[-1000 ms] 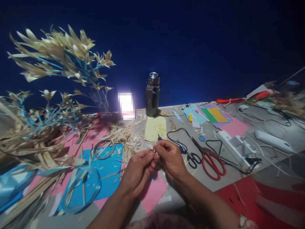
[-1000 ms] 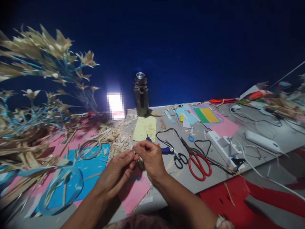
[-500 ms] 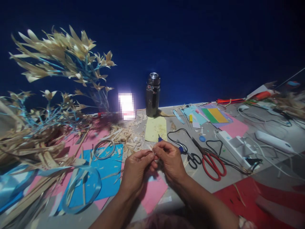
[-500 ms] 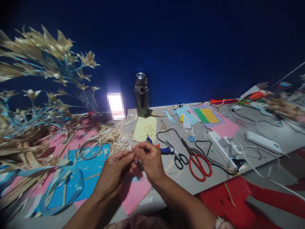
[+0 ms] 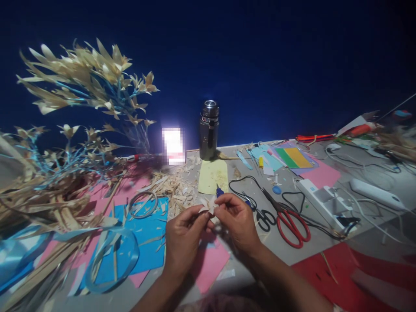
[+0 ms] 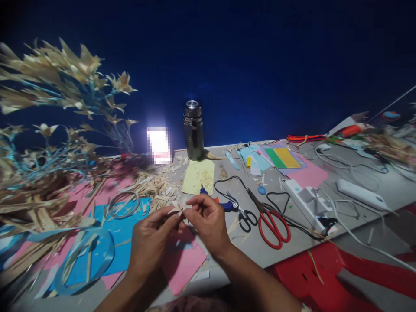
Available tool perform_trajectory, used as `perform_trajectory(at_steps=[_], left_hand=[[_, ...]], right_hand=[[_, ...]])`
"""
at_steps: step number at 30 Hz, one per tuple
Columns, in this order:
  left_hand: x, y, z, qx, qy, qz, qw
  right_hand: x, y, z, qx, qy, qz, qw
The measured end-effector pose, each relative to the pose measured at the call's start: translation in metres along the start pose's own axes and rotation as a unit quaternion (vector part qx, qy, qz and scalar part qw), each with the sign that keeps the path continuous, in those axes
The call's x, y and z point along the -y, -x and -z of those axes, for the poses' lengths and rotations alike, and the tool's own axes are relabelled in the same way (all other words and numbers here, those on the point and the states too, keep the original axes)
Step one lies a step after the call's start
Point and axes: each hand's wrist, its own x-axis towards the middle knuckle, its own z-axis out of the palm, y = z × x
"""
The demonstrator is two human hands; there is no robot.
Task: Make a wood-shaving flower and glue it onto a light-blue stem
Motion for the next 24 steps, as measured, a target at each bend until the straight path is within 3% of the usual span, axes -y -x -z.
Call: perform_trajectory(at_steps=[7, 16, 24], left_hand=[[0.004, 0.005, 0.004, -0.018, -0.025, -0.037, 0.999], [0.003, 0.009, 0.008, -0.010, -0.033, -0.075, 0.997], [0.005, 0.012, 0.007, -0.007, -0.031, -0.061, 0.998]], right_hand=[[0.008, 0.004, 0.003, 0.018, 0.106, 0.037, 0.993], [0.005, 0.006, 0.002, 0.051, 0.068, 0.015, 0.996], [0.008, 0.007, -0.002, 0.081, 0.009, -0.009, 0.997]])
